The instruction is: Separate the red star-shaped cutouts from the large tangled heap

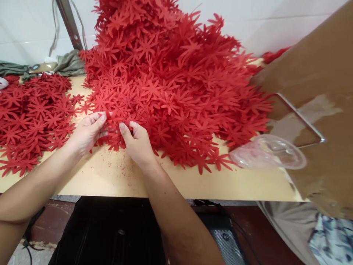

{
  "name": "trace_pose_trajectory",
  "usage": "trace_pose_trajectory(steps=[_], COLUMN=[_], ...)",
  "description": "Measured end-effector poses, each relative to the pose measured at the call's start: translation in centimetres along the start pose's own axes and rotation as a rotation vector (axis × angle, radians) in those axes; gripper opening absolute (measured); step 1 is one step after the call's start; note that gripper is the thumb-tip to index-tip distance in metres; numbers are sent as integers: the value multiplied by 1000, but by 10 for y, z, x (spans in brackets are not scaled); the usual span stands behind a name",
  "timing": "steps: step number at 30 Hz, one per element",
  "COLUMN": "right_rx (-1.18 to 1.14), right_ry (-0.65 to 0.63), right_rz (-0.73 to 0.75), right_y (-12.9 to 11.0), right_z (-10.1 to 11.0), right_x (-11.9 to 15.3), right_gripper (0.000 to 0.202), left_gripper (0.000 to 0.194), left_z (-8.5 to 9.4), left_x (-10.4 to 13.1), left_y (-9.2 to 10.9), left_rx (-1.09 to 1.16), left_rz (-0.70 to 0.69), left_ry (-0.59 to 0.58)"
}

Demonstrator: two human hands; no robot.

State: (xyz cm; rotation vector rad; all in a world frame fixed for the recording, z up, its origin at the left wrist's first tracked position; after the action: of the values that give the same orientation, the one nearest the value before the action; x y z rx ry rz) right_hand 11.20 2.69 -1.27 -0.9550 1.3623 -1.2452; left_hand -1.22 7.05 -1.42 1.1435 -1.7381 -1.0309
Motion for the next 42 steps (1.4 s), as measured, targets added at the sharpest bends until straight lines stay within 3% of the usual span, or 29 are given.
trace_pose_trajectory(steps=[9,19,27,34,39,42], right_rx=[-20,51,-20,-189,-211,-177], right_ry=[60,83,54,63,181,147], right_rz=[48,56,24,-53,-55,-44], right_y=[-8,-10,-12,1,4,3], right_z=[3,6,2,6,17,13], right_x=[3,7,7,4,3,1], right_gripper=[30,18,32,25,22,22], left_gripper=[26,23,33,37,20,18], left_z=[-3,4,-6,-23,-7,9], left_x=[2,-1,5,6,-2,-8], left_y=[2,4,2,3,18,27], left_rx=[28,-69,-94,-118,-246,-367], left_rz=[-24,-75,-79,-91,-236,-309], left_ry=[-51,-6,-80,-267,-136,-6])
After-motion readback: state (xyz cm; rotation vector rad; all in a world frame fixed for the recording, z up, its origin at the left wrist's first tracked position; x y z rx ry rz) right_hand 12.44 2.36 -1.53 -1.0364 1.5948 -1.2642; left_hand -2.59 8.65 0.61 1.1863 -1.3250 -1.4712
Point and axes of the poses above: each hand's wrist, its own x-axis away from the middle knuckle, its own z-axis out of the back of the hand, y = z × x, the point moved 9 cm from there along -x, towards the middle knuckle, and after that the axes turned 8 degrees about x, right-handed, at the moved point
